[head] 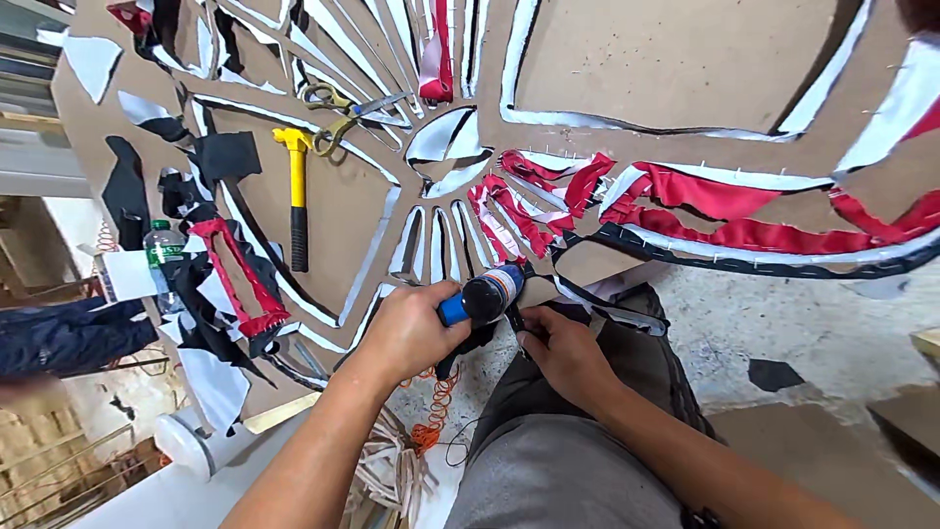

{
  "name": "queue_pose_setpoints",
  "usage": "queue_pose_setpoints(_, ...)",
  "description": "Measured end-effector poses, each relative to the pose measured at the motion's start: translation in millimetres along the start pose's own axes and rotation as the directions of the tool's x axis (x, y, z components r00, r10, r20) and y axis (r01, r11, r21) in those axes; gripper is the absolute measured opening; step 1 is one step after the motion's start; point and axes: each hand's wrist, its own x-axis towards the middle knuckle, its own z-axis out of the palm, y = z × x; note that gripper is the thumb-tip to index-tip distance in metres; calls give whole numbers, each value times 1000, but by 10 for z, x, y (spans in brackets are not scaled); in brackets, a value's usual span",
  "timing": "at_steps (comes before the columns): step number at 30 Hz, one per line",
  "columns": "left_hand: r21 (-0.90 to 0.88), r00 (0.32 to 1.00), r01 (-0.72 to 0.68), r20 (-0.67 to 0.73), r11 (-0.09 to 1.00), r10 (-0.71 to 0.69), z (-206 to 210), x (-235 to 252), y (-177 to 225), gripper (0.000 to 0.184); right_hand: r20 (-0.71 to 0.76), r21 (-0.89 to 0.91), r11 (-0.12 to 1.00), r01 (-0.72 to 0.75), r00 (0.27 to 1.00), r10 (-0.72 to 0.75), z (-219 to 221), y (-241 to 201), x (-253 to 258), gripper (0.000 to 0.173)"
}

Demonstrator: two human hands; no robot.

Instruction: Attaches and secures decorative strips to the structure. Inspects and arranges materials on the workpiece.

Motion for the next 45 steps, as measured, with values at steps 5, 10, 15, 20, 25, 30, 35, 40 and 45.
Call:
queue_pose_setpoints(5, 14, 1000, -20, -2, 1000, 20, -10, 35, 1, 20, -5, 5, 1000, -3, 1000, 3, 7, 13, 10, 27)
queue_pose_setpoints(10, -17, 1000, 12, 21, 1000, -11, -63, 67, 21, 18, 7, -6, 1000, 6, 1000, -6, 5, 15, -4, 28)
queue_pose_setpoints(15, -431, 917, 308, -102, 848, -385, -218, -428, -113, 31, 158, -176, 983, 44, 987, -16, -353, -82, -305, 33)
queue_pose_setpoints(20, -727, 767, 345, -145, 593, -625, -148, -1374, -393, 52, 109, -296, 941, 166, 984, -139, -895, -184, -566, 28)
queue_pose_setpoints(25, -872, 721, 172, -205, 457, -662, 340, -2398, -336, 72, 105, -456, 858, 237, 972, -212, -1394, -587, -393, 25)
queue_pose_setpoints(30, -930, 505, 239, -127, 279, -854, 795, -3034, -377, 71, 98, -567, 748, 345, 930, -355, -1576, -1110, -63, 23)
queue_pose_setpoints(35, -830, 371, 474, -113, 292, -922, 912, -3412, -1195, 71, 6, -590, 720, 365, 894, -448, -1275, -1486, 60, 23)
queue_pose_setpoints(40, -628, 402, 652, -191, 426, -896, 738, -3399, -2673, 67, -101, -558, 802, 213, 942, -320, -539, -1314, -74, 31)
queue_pose_setpoints(45, -577, 275, 772, -72, 265, -959, 655, -2987, -3716, 65, -93, -496, 854, 156, 969, -231, 341, -1067, -464, 35)
